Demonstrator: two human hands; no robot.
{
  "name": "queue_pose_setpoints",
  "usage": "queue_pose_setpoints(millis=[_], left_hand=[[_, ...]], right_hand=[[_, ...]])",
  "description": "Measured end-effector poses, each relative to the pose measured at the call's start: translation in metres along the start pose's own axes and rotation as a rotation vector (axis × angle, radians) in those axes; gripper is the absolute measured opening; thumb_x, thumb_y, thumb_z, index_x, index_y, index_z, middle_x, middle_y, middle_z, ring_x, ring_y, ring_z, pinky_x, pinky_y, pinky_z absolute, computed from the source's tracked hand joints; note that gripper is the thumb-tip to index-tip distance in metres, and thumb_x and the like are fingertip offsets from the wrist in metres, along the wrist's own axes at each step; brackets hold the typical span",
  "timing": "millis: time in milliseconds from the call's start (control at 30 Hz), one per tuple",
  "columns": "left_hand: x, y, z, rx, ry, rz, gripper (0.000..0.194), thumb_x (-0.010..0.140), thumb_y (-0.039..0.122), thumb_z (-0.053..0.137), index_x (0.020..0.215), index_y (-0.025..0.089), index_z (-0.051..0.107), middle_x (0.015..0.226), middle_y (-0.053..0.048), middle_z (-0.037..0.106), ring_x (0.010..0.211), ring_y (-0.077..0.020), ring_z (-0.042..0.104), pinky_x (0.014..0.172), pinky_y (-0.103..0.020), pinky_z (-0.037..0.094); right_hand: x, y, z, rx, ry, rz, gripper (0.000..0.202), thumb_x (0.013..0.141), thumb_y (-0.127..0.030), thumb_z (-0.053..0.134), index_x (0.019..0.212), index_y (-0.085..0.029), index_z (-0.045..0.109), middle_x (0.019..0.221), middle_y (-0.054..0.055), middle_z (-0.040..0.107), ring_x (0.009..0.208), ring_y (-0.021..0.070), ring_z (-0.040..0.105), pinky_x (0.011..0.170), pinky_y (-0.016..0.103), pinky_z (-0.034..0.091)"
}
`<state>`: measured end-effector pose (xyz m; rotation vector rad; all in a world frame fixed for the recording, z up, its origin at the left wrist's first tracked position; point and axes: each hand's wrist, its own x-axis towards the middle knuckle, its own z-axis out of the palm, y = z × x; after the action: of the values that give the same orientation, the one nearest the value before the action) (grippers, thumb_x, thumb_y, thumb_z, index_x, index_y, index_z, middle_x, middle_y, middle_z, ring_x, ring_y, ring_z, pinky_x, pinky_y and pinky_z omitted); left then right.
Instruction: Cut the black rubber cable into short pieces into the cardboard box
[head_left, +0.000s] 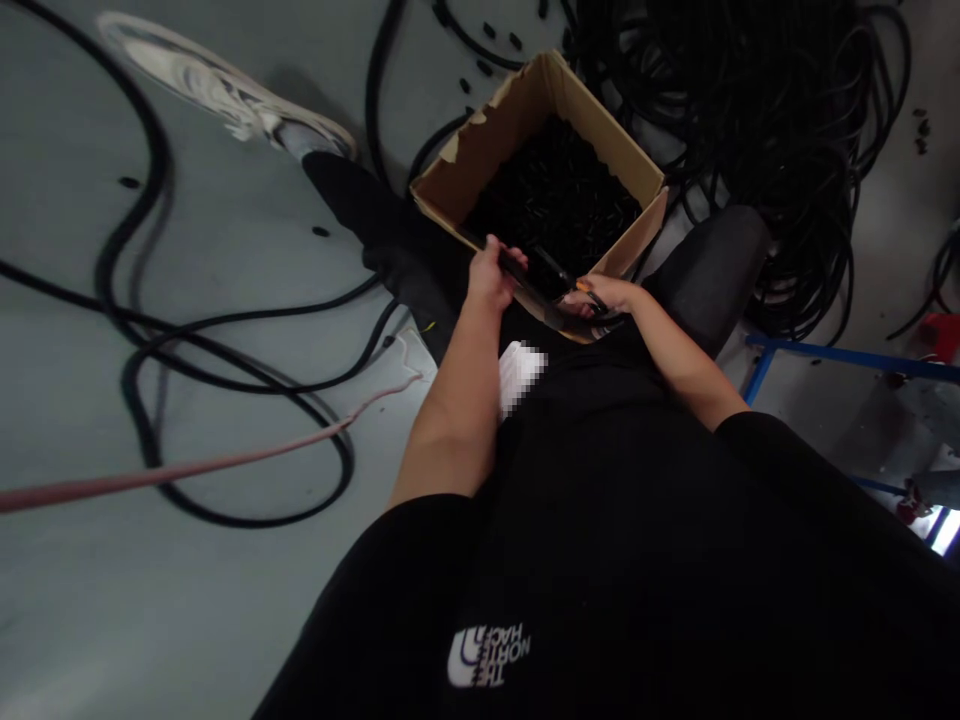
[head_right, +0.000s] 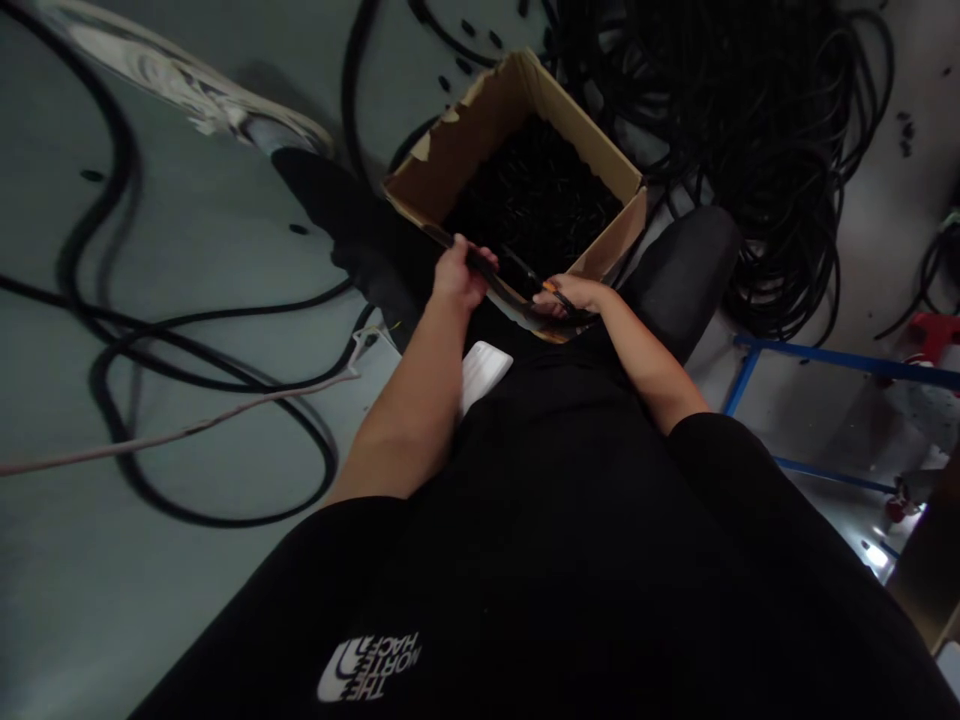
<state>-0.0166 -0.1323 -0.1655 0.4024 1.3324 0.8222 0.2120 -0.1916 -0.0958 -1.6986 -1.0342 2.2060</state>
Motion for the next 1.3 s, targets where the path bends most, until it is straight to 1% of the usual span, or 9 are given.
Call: queue_pose_setpoints(millis=[67, 167, 300, 433, 667, 867, 1033, 1133, 1300], left_hand=[[-0.009, -0.005, 0.015, 0.105, 0.001, -0.051, 0.052, 0.122, 0.058, 0.093, 0.099, 0.027, 0.058, 0.065, 0.01, 0.054, 0.051, -0.0089, 0.051, 0.056, -0.02, 0.043], [-0.014, -0.013, 0.028, 0.2, -0.03, -0.084, 0.044, 0.129, 0.053, 0.085, 0.102, 0.025, 0.062, 0.065, 0.012, 0.051, 0.046, -0.0067, 0.042, 0.051, -0.019, 0.038], [-0.009, -0.016, 0.021, 0.11, -0.112, -0.037, 0.046, 0.124, 0.063, 0.088, 0.109, 0.025, 0.066, 0.071, 0.01, 0.056, 0.048, -0.0075, 0.044, 0.049, -0.019, 0.036], [-0.004, -0.016, 0.009, 0.045, -0.242, -0.02, 0.04, 0.115, 0.055, 0.099, 0.119, 0.022, 0.076, 0.078, 0.006, 0.065, 0.057, -0.0101, 0.055, 0.051, -0.02, 0.038], [0.0, -0.023, 0.001, 0.122, -0.395, -0.007, 0.031, 0.112, 0.036, 0.097, 0.131, 0.022, 0.076, 0.085, 0.001, 0.081, 0.056, -0.0128, 0.062, 0.051, -0.022, 0.043], [0.003, -0.021, -0.001, 0.194, -0.346, -0.009, 0.023, 0.114, 0.03, 0.09, 0.12, 0.026, 0.068, 0.09, 0.001, 0.081, 0.07, -0.015, 0.077, 0.064, -0.022, 0.061], [-0.002, -0.017, -0.004, 0.28, -0.269, 0.153, 0.023, 0.107, 0.024, 0.091, 0.117, 0.025, 0.071, 0.095, 0.002, 0.075, 0.067, -0.0115, 0.065, 0.059, -0.02, 0.048], [-0.008, -0.018, -0.012, 0.362, -0.293, 0.155, 0.021, 0.107, 0.028, 0.093, 0.121, 0.024, 0.077, 0.092, 0.002, 0.074, 0.063, -0.0113, 0.059, 0.057, -0.021, 0.042], [-0.013, -0.02, -0.022, 0.376, -0.316, 0.156, 0.031, 0.107, 0.042, 0.101, 0.121, 0.021, 0.081, 0.09, -0.001, 0.08, 0.061, -0.0116, 0.06, 0.056, -0.022, 0.042]], right_hand=[[0.004, 0.001, 0.002, -0.082, 0.063, 0.062, 0.045, 0.109, -0.016, 0.105, 0.089, -0.022, 0.065, 0.075, 0.001, 0.073, 0.069, 0.0145, 0.07, 0.06, 0.018, 0.06], [0.009, -0.002, 0.0, -0.098, 0.244, 0.046, 0.047, 0.112, -0.015, 0.101, 0.093, -0.024, 0.06, 0.079, -0.002, 0.07, 0.073, 0.014, 0.067, 0.062, 0.018, 0.055], [0.006, -0.007, -0.017, -0.276, 0.326, -0.027, 0.039, 0.114, -0.028, 0.098, 0.096, -0.023, 0.065, 0.09, 0.0, 0.072, 0.09, 0.0193, 0.071, 0.086, 0.027, 0.063], [-0.002, -0.008, -0.033, -0.503, 0.29, -0.093, 0.028, 0.113, -0.04, 0.09, 0.103, -0.02, 0.074, 0.104, 0.005, 0.079, 0.103, 0.0243, 0.072, 0.105, 0.037, 0.064], [-0.016, -0.014, -0.048, -0.705, 0.247, -0.024, 0.032, 0.119, -0.045, 0.083, 0.101, -0.019, 0.077, 0.102, 0.008, 0.078, 0.098, 0.0252, 0.071, 0.093, 0.035, 0.057], [-0.03, -0.017, -0.047, -0.62, 0.225, -0.026, 0.043, 0.123, -0.041, 0.084, 0.089, -0.021, 0.068, 0.084, 0.003, 0.07, 0.087, 0.0207, 0.063, 0.085, 0.032, 0.051], [-0.027, -0.015, -0.036, -0.517, 0.179, -0.031, 0.048, 0.118, -0.043, 0.095, 0.088, -0.023, 0.064, 0.079, 0.0, 0.067, 0.084, 0.0195, 0.061, 0.081, 0.03, 0.05], [-0.018, -0.011, -0.035, -0.472, 0.147, -0.063, 0.05, 0.119, -0.046, 0.097, 0.089, -0.022, 0.065, 0.078, 0.0, 0.066, 0.083, 0.0187, 0.06, 0.078, 0.028, 0.049], [-0.001, -0.006, -0.035, -0.402, 0.031, -0.006, 0.055, 0.121, -0.052, 0.099, 0.089, -0.02, 0.068, 0.078, 0.0, 0.067, 0.077, 0.0158, 0.059, 0.069, 0.025, 0.047]])
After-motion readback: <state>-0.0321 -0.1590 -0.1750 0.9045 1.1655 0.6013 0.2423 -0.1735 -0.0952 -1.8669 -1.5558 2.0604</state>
